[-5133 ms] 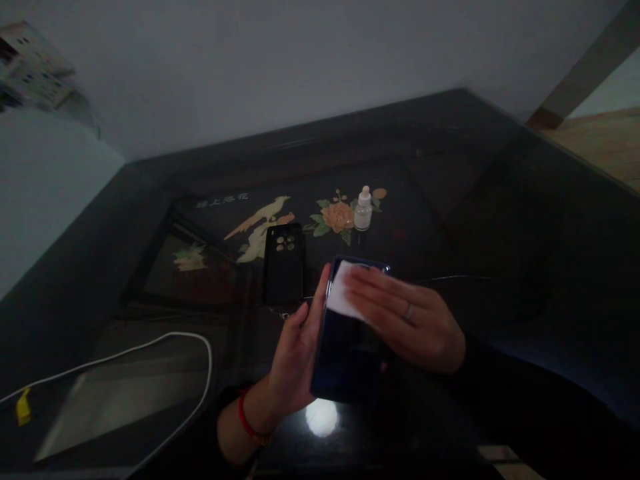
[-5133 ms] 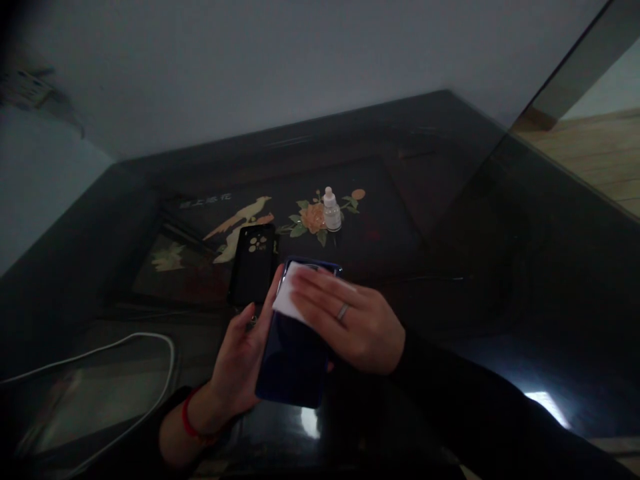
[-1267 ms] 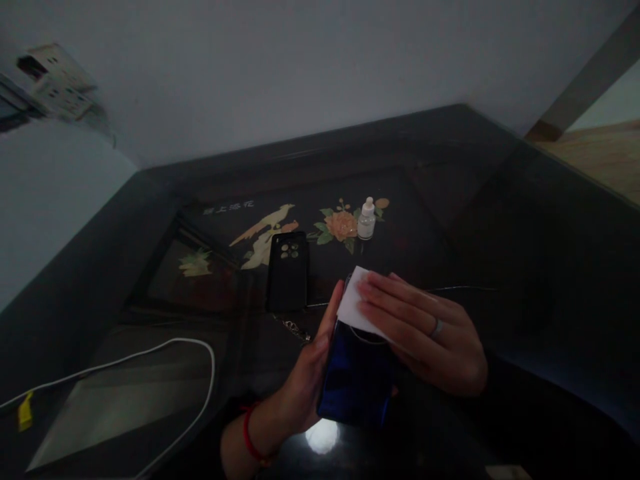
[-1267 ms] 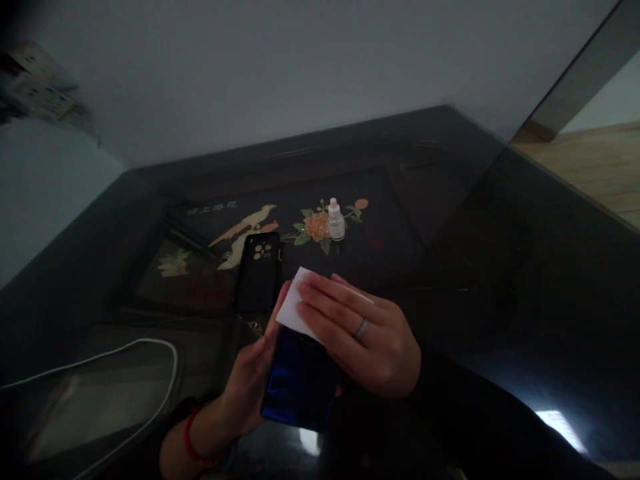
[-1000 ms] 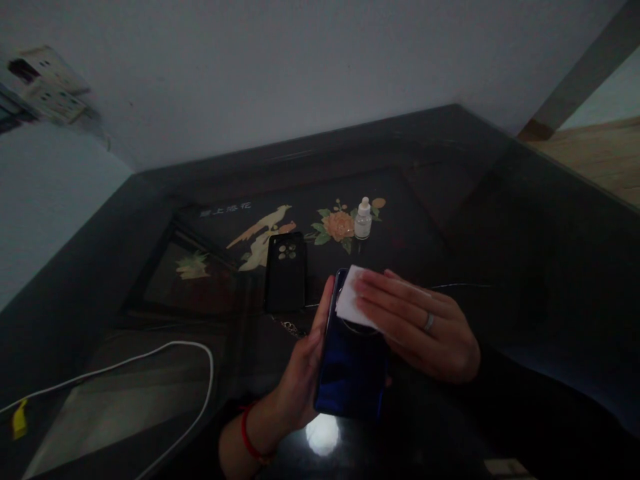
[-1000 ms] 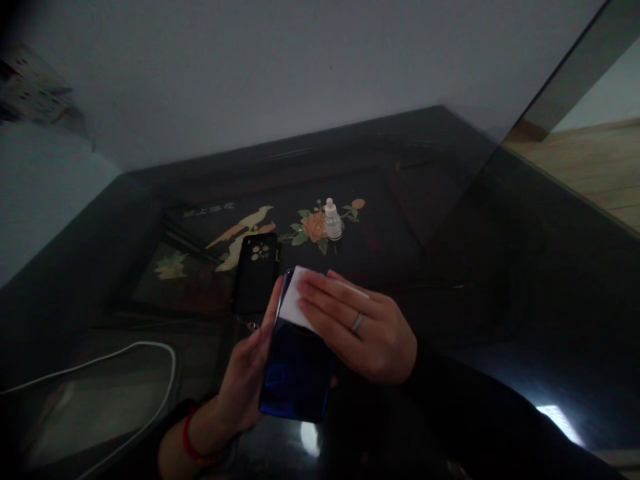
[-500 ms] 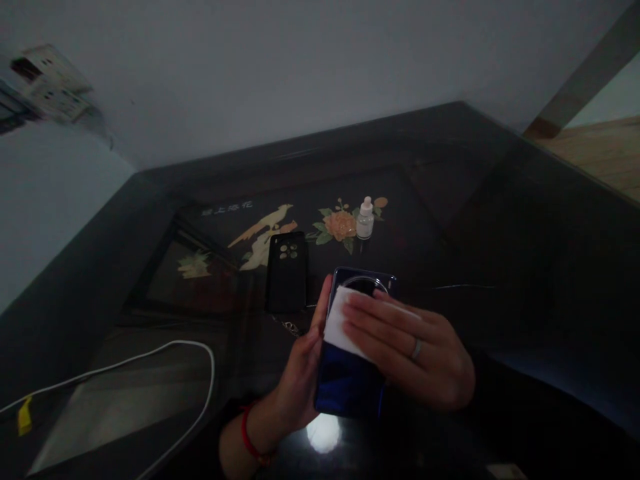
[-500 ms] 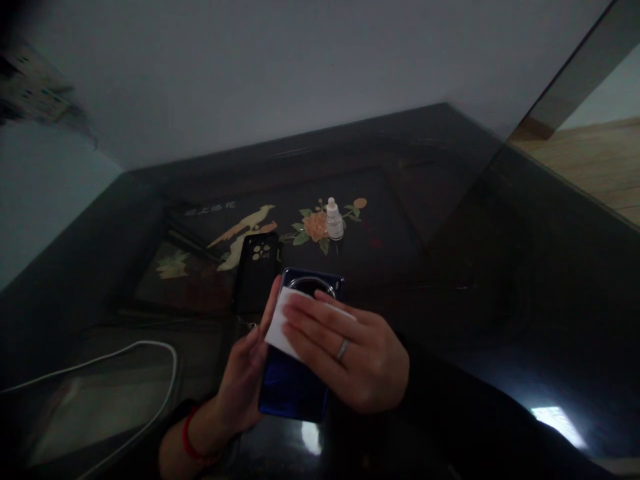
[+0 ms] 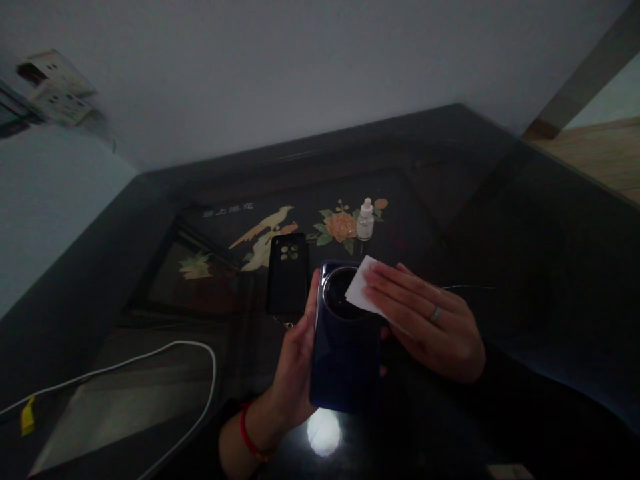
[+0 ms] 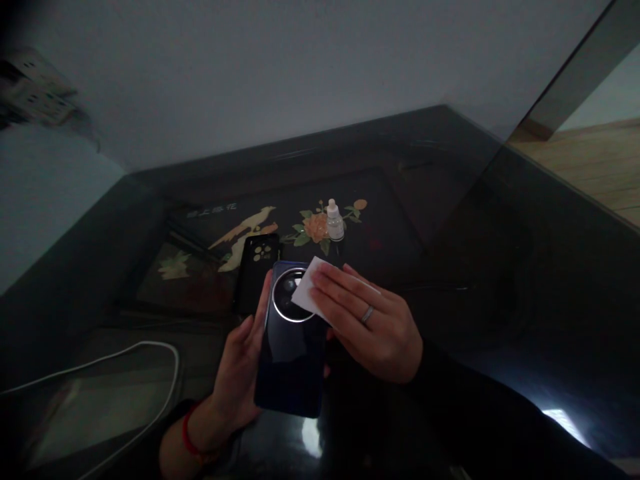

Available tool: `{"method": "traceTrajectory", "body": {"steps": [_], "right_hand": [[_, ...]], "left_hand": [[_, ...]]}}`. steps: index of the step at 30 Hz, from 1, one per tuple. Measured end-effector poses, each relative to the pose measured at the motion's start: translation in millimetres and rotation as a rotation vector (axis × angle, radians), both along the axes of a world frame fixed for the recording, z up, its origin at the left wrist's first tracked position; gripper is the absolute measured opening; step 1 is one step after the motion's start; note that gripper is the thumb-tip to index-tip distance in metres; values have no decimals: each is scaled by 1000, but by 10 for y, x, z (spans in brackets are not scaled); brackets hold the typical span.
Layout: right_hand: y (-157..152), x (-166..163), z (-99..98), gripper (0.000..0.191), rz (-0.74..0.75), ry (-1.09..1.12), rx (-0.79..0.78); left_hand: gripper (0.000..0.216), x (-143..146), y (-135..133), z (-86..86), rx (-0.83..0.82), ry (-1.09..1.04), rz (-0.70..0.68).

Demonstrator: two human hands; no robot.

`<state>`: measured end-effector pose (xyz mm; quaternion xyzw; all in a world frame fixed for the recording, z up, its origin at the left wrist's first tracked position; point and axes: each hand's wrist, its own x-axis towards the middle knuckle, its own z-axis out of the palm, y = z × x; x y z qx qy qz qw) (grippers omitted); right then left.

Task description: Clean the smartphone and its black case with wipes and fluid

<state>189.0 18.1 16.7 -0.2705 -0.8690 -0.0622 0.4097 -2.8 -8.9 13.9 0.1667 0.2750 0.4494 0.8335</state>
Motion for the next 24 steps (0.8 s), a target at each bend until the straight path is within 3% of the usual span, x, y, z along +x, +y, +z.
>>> {"method": "traceTrajectory", "body": {"steps": [5,9,14,20,24], "right_hand": [[-4,-16,-23,28,125,-45,-26],[17,21,-33,28,11,-3,-17],[32,69,-43,29,124,-69,-30],[130,201,87,33,-111,83,-117],[88,162,102,32,-66,111,-191]], "left_hand": [[69,-7,37,12,-22,-27,78],[61,-29,45,20,14,-68,-16],[66,-21,57,23,10,-12,72],[64,-38,15,13,39,-128,-96],[61,-21,-41,-33,39,-155,-190]]}}
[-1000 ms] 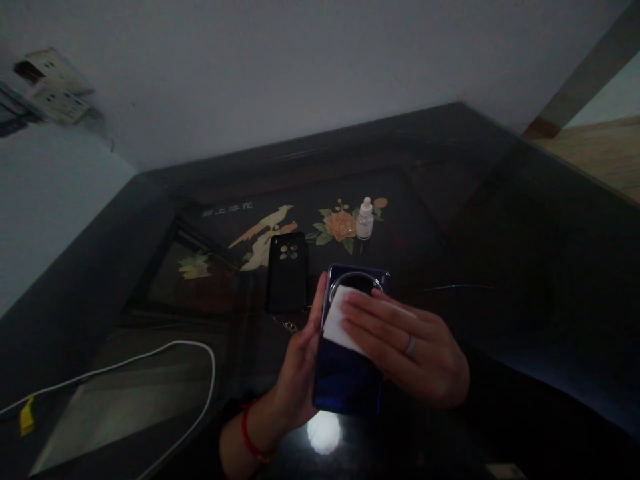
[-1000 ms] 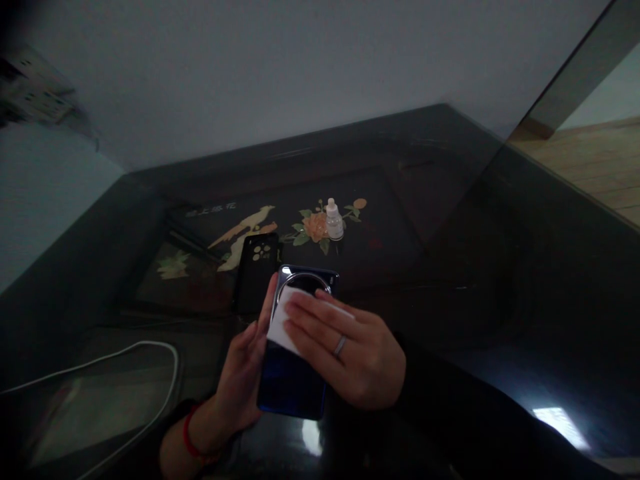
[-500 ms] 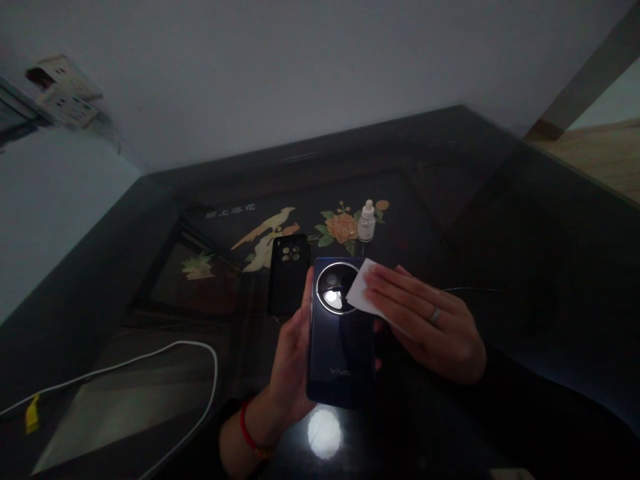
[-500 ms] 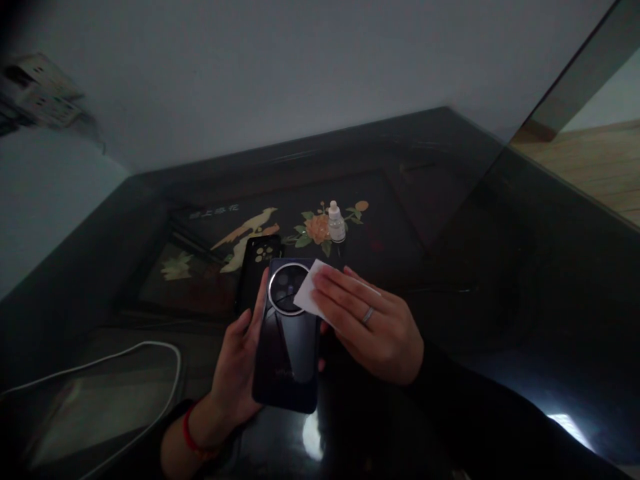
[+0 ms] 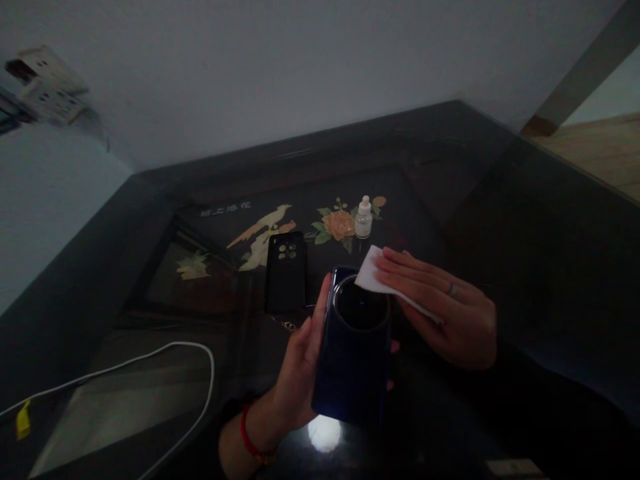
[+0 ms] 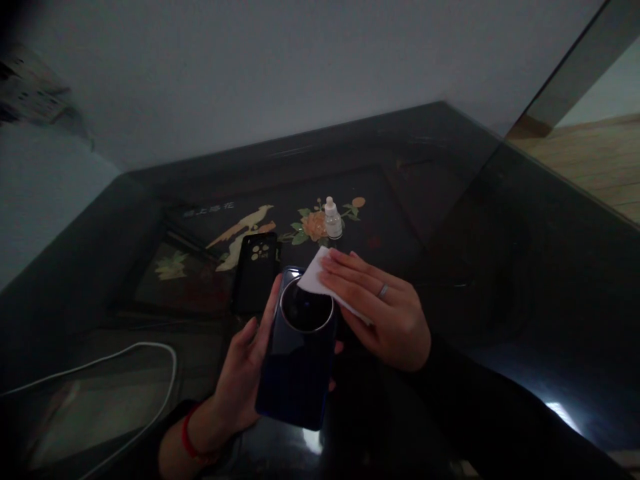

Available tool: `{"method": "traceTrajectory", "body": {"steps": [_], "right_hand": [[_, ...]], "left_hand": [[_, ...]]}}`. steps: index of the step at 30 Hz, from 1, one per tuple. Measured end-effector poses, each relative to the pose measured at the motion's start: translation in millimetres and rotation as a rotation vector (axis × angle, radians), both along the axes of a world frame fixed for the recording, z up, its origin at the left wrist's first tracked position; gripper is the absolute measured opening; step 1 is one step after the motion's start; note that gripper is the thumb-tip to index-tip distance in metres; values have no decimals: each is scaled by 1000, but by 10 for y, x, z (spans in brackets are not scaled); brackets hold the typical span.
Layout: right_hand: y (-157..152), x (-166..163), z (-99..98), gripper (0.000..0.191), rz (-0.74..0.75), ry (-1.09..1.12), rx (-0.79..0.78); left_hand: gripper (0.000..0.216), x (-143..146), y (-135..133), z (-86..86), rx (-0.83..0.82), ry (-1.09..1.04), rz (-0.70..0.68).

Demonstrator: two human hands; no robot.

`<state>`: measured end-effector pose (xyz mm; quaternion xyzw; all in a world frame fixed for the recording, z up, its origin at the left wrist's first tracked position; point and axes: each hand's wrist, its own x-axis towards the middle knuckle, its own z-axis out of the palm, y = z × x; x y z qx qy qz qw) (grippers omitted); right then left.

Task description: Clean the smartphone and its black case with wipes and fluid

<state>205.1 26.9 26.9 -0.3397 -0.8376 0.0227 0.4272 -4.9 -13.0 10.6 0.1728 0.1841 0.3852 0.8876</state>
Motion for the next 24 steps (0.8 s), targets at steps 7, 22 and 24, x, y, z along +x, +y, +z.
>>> {"method": "traceTrajectory", "body": {"steps": [7,22,24], "right_hand": [[-22,-83,-87,33,124,-13,19],[-78,-106,-126,32,225,-21,27],[-48,-78,-125,37,78,45,-47]], "left_hand": [[67,37,-22,-41,-35,94,-12],[61,35,100,15,-114,161,216],[57,54,55,20,-98,130,131]]}}
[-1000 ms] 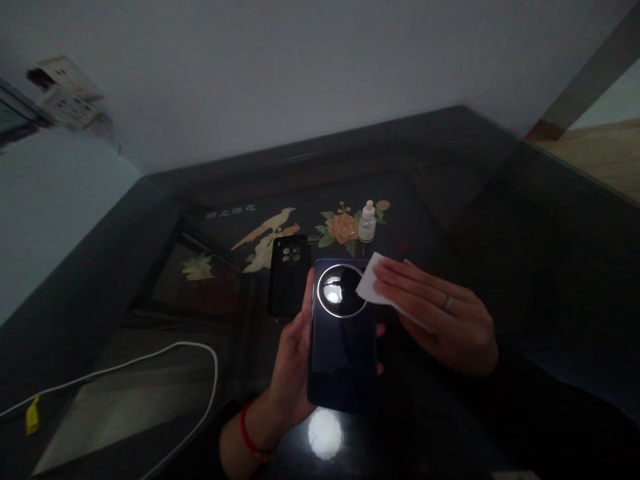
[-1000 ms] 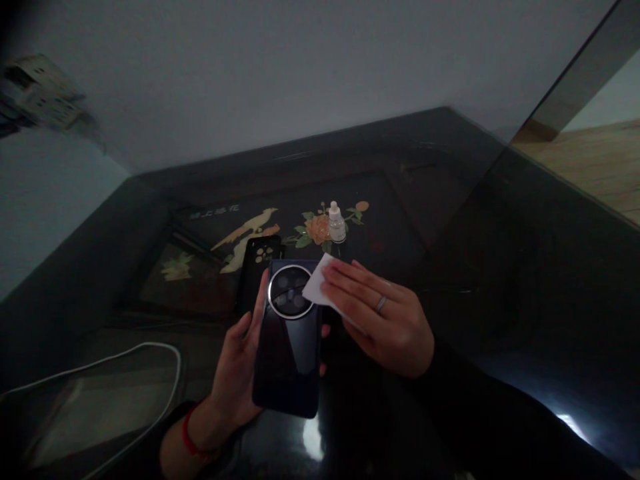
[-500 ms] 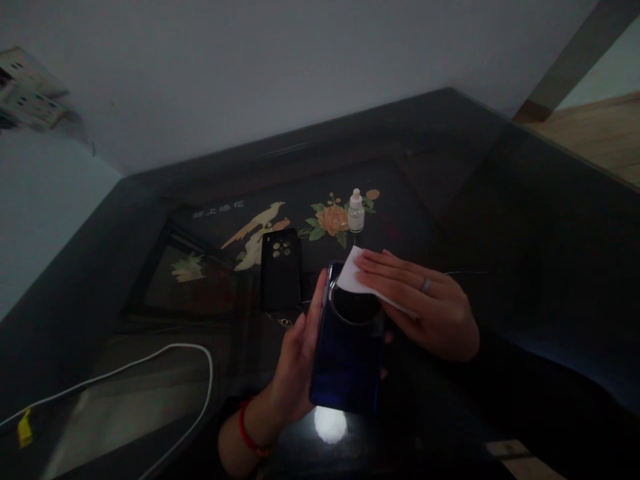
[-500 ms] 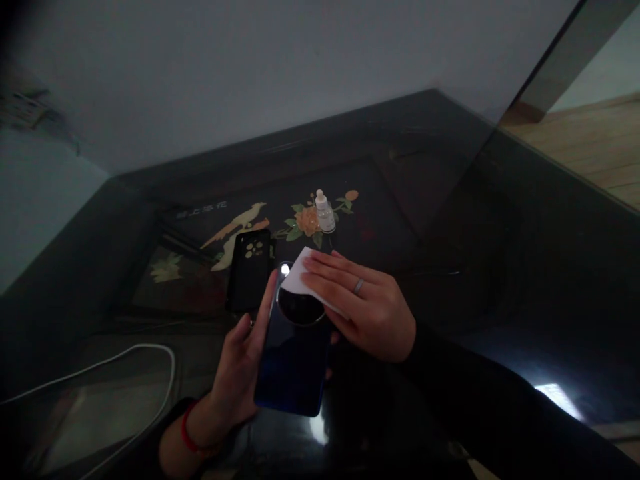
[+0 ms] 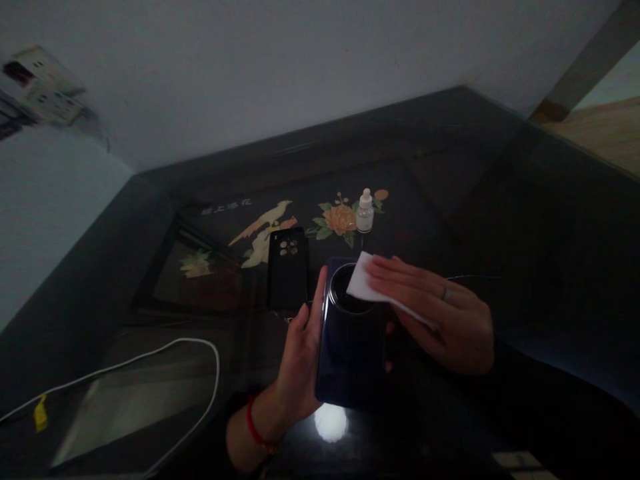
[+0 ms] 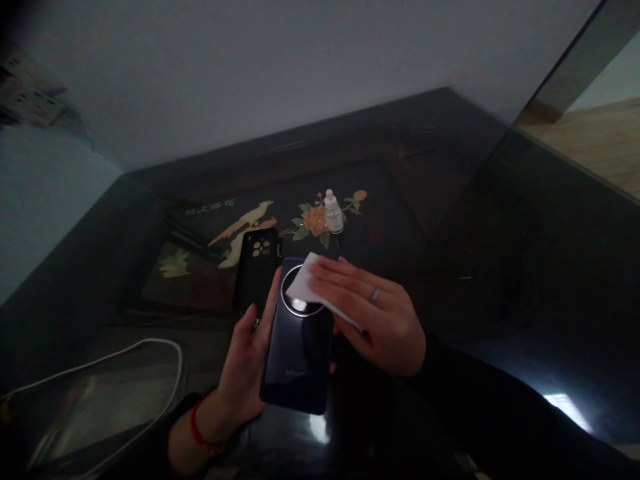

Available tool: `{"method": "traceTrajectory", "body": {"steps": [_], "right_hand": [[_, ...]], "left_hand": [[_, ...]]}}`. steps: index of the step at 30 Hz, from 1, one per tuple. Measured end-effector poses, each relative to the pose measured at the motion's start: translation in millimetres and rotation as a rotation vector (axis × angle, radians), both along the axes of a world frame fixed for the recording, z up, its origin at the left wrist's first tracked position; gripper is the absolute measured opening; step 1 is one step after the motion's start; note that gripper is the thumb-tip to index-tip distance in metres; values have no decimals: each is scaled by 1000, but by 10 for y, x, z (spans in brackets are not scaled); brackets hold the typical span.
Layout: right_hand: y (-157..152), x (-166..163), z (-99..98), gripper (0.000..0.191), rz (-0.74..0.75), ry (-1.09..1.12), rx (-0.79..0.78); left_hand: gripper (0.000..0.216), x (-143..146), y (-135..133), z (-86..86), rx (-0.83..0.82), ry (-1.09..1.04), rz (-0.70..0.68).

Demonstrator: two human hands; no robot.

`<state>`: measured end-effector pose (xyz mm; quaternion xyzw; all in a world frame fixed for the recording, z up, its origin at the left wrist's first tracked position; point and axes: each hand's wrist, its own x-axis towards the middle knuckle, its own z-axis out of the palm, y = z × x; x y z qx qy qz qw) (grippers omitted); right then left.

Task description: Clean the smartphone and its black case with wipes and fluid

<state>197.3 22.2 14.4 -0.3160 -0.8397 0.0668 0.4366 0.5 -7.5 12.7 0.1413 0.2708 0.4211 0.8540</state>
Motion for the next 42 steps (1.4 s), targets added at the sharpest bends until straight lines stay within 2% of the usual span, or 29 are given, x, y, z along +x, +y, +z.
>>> {"method": "traceTrajectory", "body": {"steps": [2,3,10,17,19,22,25,26,31,37,42], "right_hand": [[30,0,-4,37,-92,6,-54],[39,-17,-8,36,-88,-11,-55],[-31,-245,-47,29,131,-184,125],[30,-69,-29,28,209,-211,149],[105,35,-35,32,130,-190,135],[255,195,-116,37,-127,-198,64],[412,335,-273,32,-336,-354,-116],[455,370,-327,33,-365,-374,-144],[516,402,-491,37,-397,-427,-200],[387,302,-501,38,-364,-532,-272],[364,386,-463,39,-354,-503,-329]], "left_hand": [[55,19,-43,-9,5,-15,-62],[56,28,-61,-21,1,-11,-77],[68,32,-60,-130,-49,63,2],[61,-65,118,25,-3,97,76],[59,-90,146,53,-5,83,70],[57,-120,155,62,-1,12,42],[54,-130,145,66,15,-42,30],[53,-129,140,71,23,-52,33],[50,-123,112,110,77,-51,49],[61,-124,73,134,145,-8,71],[70,-107,54,176,256,118,118]]}}
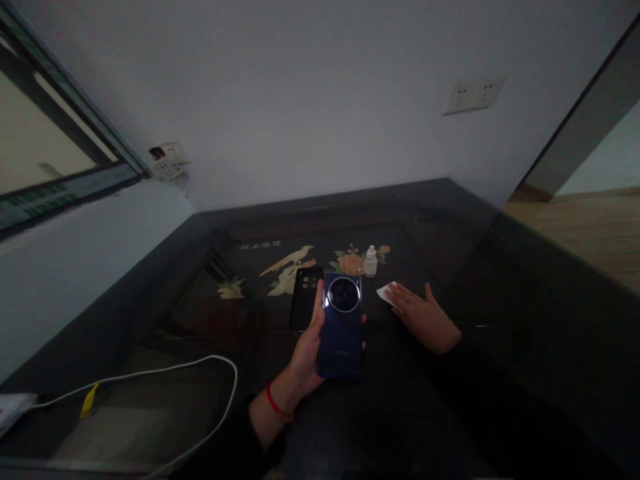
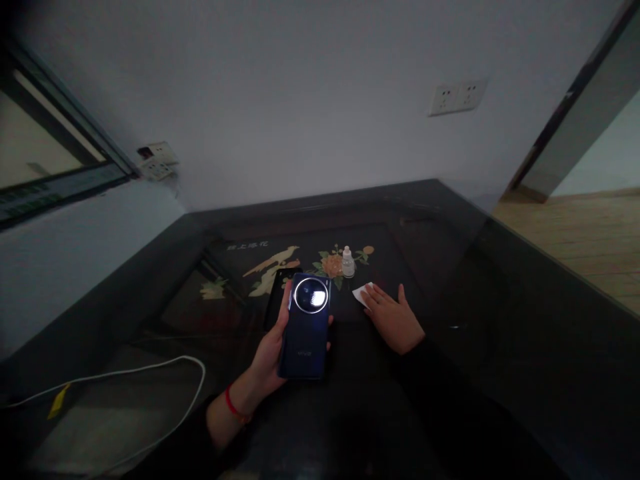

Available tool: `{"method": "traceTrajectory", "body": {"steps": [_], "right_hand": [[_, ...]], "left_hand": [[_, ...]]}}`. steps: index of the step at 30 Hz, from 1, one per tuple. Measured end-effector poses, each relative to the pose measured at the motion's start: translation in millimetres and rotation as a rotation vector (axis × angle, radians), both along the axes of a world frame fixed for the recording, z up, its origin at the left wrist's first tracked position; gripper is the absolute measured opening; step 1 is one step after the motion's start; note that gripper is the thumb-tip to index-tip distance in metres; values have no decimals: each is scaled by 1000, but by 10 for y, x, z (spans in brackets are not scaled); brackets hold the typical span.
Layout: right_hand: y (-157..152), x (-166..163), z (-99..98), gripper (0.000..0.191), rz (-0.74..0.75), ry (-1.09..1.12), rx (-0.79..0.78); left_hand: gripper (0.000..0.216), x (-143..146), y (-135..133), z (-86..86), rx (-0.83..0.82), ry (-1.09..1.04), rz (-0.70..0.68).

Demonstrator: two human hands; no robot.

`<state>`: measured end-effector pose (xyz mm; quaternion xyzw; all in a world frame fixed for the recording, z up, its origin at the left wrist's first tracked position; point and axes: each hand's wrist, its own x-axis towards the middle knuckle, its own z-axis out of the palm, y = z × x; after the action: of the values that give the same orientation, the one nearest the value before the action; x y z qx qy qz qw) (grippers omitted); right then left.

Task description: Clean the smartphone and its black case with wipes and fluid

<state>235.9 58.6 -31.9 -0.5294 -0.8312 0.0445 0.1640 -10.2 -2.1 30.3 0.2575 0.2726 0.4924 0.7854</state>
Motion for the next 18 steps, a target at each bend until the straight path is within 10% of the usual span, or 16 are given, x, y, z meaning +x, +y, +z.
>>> {"method": "traceTrajectory", "body": {"steps": [11,18], "right_hand": [[-325,-483,714,37,51,481,-88],[-455,-818,639,34,45,687,-160]], "left_hand": [[68,357,24,178,101,218,225],[47,581,44,72,310,490,308]]}}
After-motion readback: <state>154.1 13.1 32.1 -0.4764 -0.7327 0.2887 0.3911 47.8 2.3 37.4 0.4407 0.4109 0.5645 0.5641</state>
